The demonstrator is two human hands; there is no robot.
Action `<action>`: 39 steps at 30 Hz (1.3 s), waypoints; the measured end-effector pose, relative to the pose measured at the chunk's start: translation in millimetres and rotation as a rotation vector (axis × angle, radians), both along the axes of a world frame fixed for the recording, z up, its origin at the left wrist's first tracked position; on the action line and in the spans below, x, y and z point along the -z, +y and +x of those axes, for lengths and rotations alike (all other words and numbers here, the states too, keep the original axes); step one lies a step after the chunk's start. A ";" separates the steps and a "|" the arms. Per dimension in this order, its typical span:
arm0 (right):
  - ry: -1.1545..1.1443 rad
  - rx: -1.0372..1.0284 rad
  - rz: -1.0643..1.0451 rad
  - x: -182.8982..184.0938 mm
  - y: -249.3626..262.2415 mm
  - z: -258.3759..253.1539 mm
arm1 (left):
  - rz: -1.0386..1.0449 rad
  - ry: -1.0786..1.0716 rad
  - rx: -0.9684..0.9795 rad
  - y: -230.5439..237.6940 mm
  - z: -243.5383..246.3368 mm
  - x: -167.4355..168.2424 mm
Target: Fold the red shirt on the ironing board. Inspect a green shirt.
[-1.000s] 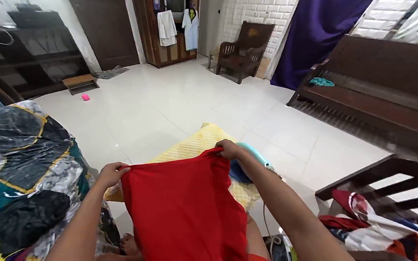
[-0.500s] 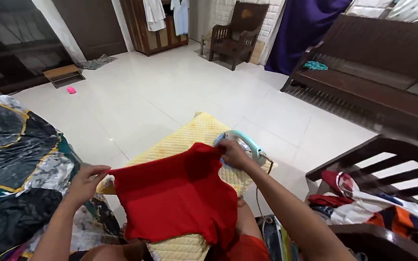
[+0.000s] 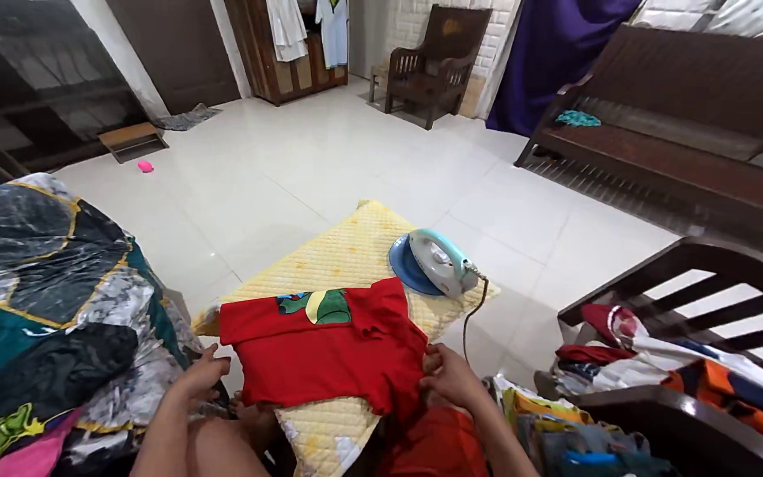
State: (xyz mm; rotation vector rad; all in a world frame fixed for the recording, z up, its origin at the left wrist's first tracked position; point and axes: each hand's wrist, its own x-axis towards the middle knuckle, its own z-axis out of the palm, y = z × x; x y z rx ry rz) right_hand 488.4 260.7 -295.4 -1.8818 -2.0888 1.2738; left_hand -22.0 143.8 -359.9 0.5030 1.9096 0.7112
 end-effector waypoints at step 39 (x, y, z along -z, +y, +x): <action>-0.140 -0.085 0.256 42.2 -18.7 -13.3 | 0.420 -0.294 -0.127 -45.0 0.0 -0.4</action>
